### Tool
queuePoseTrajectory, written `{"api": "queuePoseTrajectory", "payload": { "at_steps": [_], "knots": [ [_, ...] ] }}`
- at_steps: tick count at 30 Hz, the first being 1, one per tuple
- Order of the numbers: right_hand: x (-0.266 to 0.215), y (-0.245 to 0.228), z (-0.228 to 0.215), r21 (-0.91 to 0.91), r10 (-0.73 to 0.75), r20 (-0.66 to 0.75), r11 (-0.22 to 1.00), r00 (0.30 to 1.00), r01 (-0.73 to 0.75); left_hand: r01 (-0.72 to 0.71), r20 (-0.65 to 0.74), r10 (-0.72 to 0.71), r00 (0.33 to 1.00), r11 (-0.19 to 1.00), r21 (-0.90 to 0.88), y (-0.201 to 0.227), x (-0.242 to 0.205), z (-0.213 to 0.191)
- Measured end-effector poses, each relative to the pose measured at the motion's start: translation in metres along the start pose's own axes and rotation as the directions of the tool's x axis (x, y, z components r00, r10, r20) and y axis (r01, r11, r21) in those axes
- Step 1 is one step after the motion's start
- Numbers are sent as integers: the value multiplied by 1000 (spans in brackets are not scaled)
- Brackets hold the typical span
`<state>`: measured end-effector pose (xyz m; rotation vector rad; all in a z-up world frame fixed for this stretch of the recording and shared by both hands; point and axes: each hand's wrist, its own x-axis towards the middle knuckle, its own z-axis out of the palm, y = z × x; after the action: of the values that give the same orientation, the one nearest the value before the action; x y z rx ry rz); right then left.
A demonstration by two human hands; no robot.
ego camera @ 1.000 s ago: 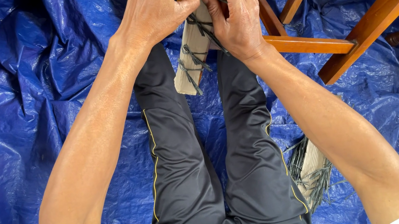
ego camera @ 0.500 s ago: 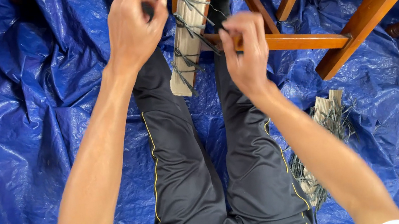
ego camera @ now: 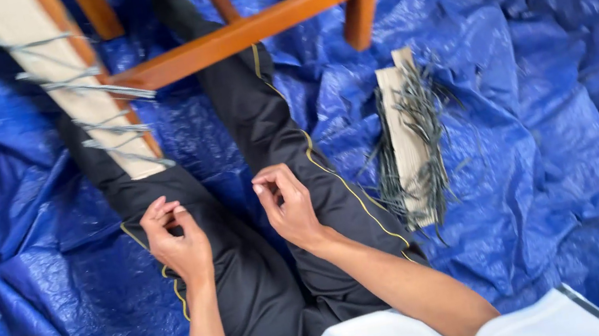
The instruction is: Tying and weaving material onto wooden furniture components and wrapping a leg with protective material while sitting on a workspace tarp.
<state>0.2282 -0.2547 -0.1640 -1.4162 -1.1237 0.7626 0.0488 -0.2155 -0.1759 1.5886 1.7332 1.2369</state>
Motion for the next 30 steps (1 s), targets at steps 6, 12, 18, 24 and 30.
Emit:
{"api": "queuePoseTrajectory", "payload": {
  "at_steps": [6, 12, 18, 24, 30],
  "knots": [
    [12, 6, -44, 250, 196, -191, 957, 962, -145, -72, 129, 52, 990, 986, 153, -2, -4, -3],
    [0, 94, -128, -131, 254, -421, 933, 871, -336, -139, 190, 78, 979, 934, 328, 1, -4, 5],
    [-44, 174, -191, -586, 180, -299, 741, 937, -329, -120, 181, 63, 982, 938, 326, -5, -6, 8],
    [-47, 184, -199, -641, 228, -243, 692, 943, -333, -125, 189, 60, 980, 928, 351, 0, -5, 11],
    [-34, 195, -189, -656, 341, -268, 620, 901, -430, -136, 190, 71, 979, 923, 359, 4, -7, 11]
  ]
}}
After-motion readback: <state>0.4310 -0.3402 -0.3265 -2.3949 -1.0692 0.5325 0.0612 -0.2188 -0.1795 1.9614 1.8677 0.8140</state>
